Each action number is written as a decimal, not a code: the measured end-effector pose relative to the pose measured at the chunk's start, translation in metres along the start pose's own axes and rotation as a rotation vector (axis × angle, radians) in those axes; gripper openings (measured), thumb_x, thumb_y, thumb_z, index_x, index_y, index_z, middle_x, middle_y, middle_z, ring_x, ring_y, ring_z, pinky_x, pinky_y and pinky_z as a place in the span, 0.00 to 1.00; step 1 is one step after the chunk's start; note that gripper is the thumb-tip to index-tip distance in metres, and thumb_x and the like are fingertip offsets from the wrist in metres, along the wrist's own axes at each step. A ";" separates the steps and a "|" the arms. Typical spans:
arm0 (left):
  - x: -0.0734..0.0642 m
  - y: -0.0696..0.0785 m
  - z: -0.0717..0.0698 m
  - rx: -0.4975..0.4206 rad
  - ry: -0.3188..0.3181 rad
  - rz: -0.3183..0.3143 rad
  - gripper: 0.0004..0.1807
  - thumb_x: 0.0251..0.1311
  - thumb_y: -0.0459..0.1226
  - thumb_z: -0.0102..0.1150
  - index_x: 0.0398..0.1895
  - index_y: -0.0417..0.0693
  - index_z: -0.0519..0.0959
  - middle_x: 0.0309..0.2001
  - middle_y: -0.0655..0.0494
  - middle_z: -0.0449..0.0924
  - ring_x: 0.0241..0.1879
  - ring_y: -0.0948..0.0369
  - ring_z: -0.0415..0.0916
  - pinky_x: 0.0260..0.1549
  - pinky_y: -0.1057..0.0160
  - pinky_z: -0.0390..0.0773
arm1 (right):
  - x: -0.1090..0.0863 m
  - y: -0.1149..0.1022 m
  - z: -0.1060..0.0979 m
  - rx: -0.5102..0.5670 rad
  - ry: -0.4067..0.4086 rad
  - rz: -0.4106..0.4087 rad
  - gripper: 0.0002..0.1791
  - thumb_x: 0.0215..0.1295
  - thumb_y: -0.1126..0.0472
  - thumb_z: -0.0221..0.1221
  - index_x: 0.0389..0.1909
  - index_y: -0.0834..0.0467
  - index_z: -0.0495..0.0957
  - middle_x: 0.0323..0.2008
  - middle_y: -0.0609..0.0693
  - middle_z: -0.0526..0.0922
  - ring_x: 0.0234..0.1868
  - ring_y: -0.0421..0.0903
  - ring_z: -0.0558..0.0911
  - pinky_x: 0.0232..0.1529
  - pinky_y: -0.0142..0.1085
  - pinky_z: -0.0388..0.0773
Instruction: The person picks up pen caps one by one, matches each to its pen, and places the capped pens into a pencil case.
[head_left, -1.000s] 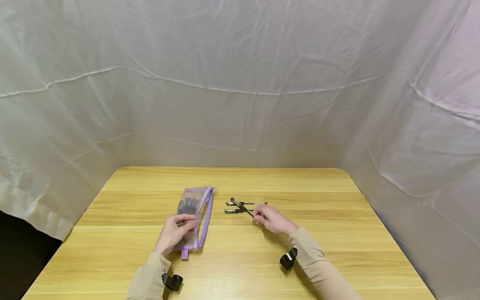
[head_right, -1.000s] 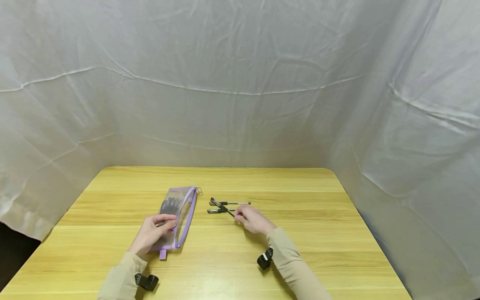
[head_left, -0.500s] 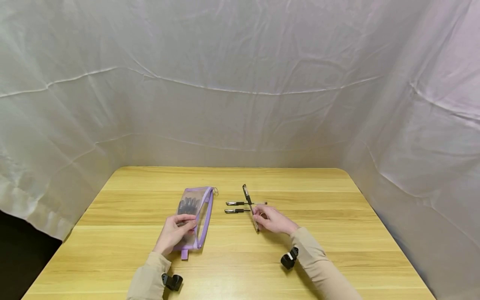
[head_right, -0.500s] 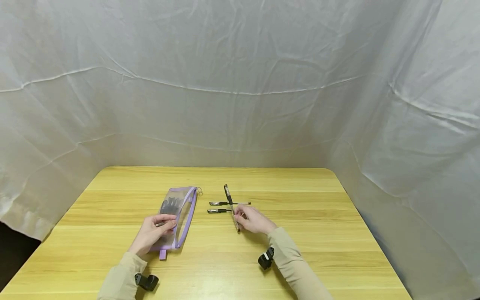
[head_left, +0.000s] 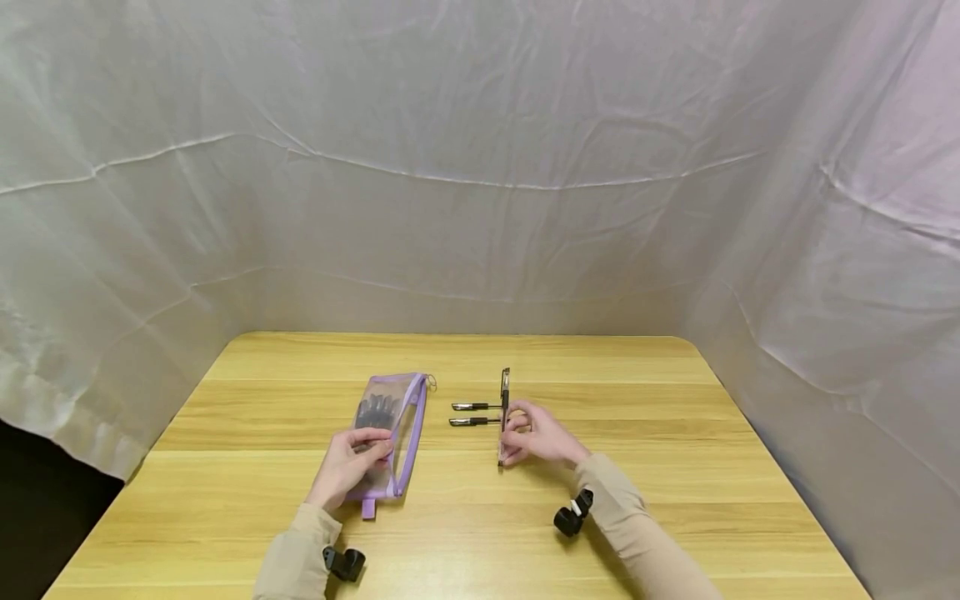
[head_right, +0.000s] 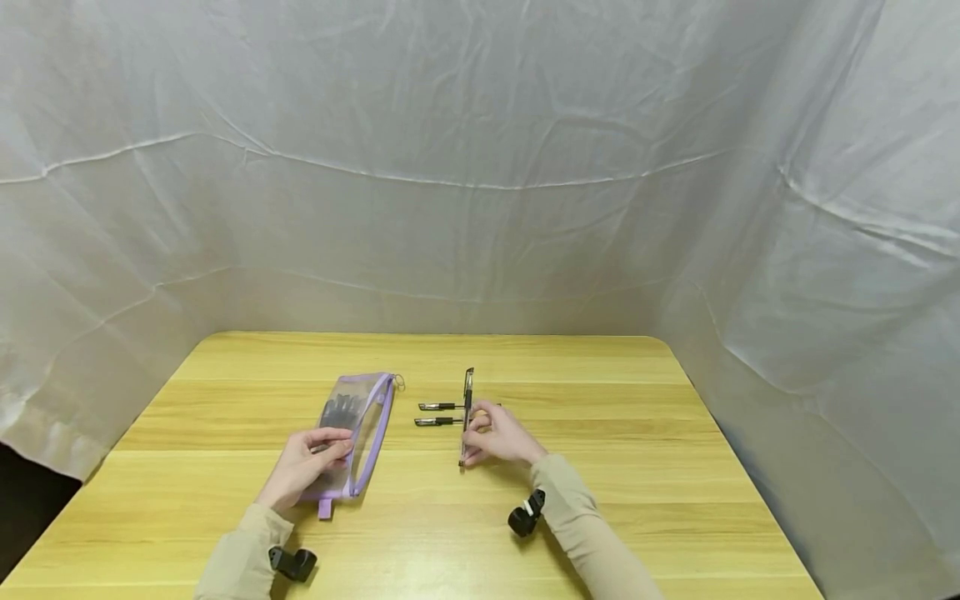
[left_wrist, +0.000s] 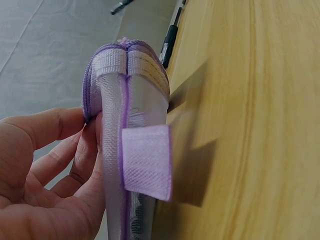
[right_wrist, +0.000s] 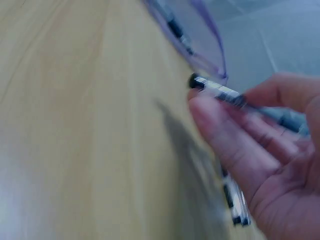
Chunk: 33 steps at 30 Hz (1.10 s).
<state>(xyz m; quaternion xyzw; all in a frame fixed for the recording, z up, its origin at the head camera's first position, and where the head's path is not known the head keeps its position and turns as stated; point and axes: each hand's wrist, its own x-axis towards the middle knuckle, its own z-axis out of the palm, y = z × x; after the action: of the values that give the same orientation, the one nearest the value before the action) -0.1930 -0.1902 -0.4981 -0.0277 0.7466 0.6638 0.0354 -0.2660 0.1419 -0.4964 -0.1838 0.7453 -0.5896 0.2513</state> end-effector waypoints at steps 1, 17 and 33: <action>0.000 0.000 0.000 0.002 0.001 0.000 0.17 0.65 0.28 0.61 0.54 0.23 0.77 0.35 0.52 0.85 0.29 0.68 0.81 0.33 0.68 0.86 | 0.001 -0.001 0.001 0.037 0.001 0.022 0.28 0.67 0.71 0.58 0.64 0.72 0.58 0.42 0.64 0.84 0.32 0.48 0.87 0.42 0.46 0.89; -0.001 0.002 0.000 0.021 0.003 0.016 0.17 0.65 0.28 0.61 0.54 0.24 0.78 0.36 0.50 0.85 0.30 0.68 0.81 0.34 0.68 0.86 | 0.032 -0.013 0.030 0.323 -0.112 0.149 0.30 0.66 0.76 0.56 0.67 0.72 0.56 0.39 0.59 0.81 0.36 0.52 0.86 0.48 0.49 0.87; -0.001 0.002 -0.001 0.030 0.002 0.019 0.17 0.66 0.29 0.61 0.54 0.24 0.78 0.38 0.47 0.86 0.30 0.68 0.81 0.34 0.68 0.86 | 0.081 -0.030 0.084 0.267 -0.155 0.222 0.26 0.64 0.77 0.58 0.63 0.73 0.64 0.34 0.59 0.83 0.27 0.47 0.86 0.37 0.37 0.89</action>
<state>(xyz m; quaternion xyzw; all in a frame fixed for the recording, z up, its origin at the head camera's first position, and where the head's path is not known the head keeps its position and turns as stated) -0.1918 -0.1908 -0.4960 -0.0209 0.7566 0.6529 0.0286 -0.2828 0.0228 -0.4950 -0.1103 0.6546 -0.6358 0.3938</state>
